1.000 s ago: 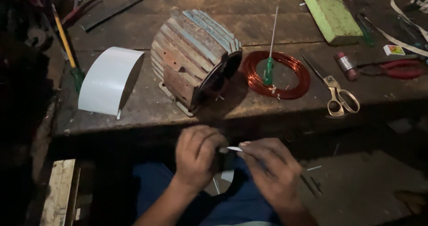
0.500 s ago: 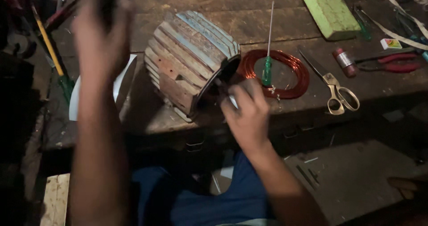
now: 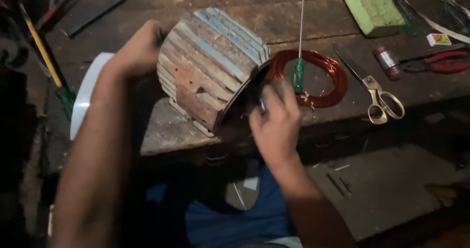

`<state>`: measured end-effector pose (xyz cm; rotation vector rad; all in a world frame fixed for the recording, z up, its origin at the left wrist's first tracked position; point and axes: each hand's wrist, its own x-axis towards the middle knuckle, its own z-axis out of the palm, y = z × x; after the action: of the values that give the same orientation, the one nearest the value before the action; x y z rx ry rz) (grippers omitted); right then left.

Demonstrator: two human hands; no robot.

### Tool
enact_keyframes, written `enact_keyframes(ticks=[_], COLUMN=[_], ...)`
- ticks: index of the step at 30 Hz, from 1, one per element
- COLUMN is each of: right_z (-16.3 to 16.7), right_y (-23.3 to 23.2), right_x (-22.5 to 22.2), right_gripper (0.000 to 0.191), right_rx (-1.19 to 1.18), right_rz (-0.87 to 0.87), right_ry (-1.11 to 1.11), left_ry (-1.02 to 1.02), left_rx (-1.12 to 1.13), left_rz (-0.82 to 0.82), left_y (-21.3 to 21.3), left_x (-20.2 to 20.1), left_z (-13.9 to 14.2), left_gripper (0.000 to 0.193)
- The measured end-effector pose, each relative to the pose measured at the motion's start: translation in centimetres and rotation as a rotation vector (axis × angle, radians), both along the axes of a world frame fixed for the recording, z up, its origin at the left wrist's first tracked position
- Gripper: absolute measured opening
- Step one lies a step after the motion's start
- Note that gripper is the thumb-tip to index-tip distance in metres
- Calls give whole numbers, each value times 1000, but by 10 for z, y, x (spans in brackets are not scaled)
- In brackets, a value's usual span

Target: The person winds copper wire into the slots of a motor stator, inserts white insulating paper between windings, and uses a hammer and screwdriver to pack the coils. The person repeats this process for multiple slots.

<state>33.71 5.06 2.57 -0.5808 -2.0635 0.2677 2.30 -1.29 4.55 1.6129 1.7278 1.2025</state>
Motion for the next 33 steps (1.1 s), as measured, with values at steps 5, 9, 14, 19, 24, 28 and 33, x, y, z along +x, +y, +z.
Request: enact_keyframes(ticks=[5,9,14,19,24,28,33], right_z=[1,-2,-2,-2,-1,4,2], right_y=[12,7,5,1,12,17,-5], right_x=[10,6,3,6,-4,2,19], right_gripper=[33,33,34,29,35,38,30], right_rx=[-199,-221,-107,-343,-88,-163,-244], right_rz=[49,41,89,61,104,144,97], right_ry=[-20,1,-4,72,0,-7,89], left_ry=[-256,-16,-117,-164,-156,57,-178], left_rx=[-34,60,-30,-83,-142,-23,-110], left_rz=[-47,-152,-204,-72,-102,57,71], left_y=[11,20,22,15,9,8,9], left_x=[5,5,1,1,1,7,23], left_z=[-9,-21,-26,-25,-18,-10,-4], left_gripper=[44,74,77,63,51,52,41])
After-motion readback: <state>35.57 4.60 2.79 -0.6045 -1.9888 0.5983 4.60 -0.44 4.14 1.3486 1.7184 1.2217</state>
